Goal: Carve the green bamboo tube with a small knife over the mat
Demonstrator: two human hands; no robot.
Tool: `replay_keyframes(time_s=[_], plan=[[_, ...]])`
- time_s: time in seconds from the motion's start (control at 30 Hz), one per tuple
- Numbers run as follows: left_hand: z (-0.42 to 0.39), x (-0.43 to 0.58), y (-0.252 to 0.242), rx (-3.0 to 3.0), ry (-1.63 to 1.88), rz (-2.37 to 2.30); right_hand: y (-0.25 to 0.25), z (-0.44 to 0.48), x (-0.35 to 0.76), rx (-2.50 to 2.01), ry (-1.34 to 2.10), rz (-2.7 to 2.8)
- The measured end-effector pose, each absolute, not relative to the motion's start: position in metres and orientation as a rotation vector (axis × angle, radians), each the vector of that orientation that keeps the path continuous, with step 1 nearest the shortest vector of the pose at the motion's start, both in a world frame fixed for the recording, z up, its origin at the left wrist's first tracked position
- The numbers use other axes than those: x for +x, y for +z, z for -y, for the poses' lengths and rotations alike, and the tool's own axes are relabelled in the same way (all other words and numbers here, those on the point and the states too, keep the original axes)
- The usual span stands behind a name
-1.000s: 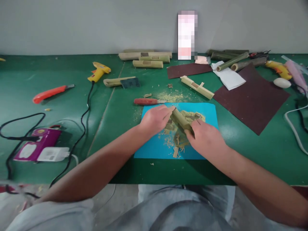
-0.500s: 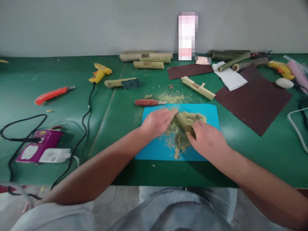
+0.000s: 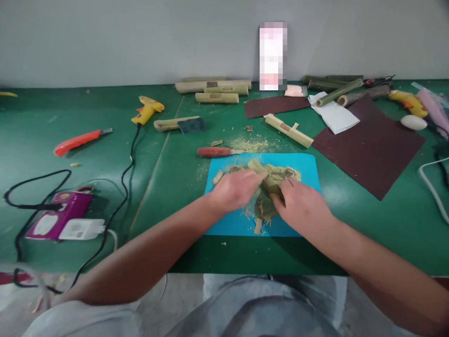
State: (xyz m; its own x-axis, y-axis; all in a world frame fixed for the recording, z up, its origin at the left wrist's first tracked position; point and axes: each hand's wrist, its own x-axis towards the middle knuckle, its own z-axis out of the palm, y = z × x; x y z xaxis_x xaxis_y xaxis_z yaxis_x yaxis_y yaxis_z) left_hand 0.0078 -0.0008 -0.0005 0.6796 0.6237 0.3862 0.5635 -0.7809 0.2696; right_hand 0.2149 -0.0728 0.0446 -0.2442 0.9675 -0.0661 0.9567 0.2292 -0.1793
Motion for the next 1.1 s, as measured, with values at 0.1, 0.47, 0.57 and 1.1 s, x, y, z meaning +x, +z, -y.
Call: replay_keyframes(time_s=[0.1, 0.47, 0.57, 1.1], plan=[[0.003, 0.010, 0.001, 2.761, 0.835, -1.002, 0.045, 0.073, 0.215, -1.894, 0.276, 2.402], [-0.001, 0.006, -0.003, 2.776, 0.718, -0.885, 0.044, 0.073, 0.215, -1.918, 0.275, 2.423], [-0.006, 0.003, -0.004, 2.747, 0.808, -0.971, 0.044, 0.073, 0.215, -1.919, 0.256, 2.415], [-0.003, 0.006, 0.000, 2.653, 0.846, -0.986, 0.046, 0.072, 0.214, -1.919, 0.294, 2.416]])
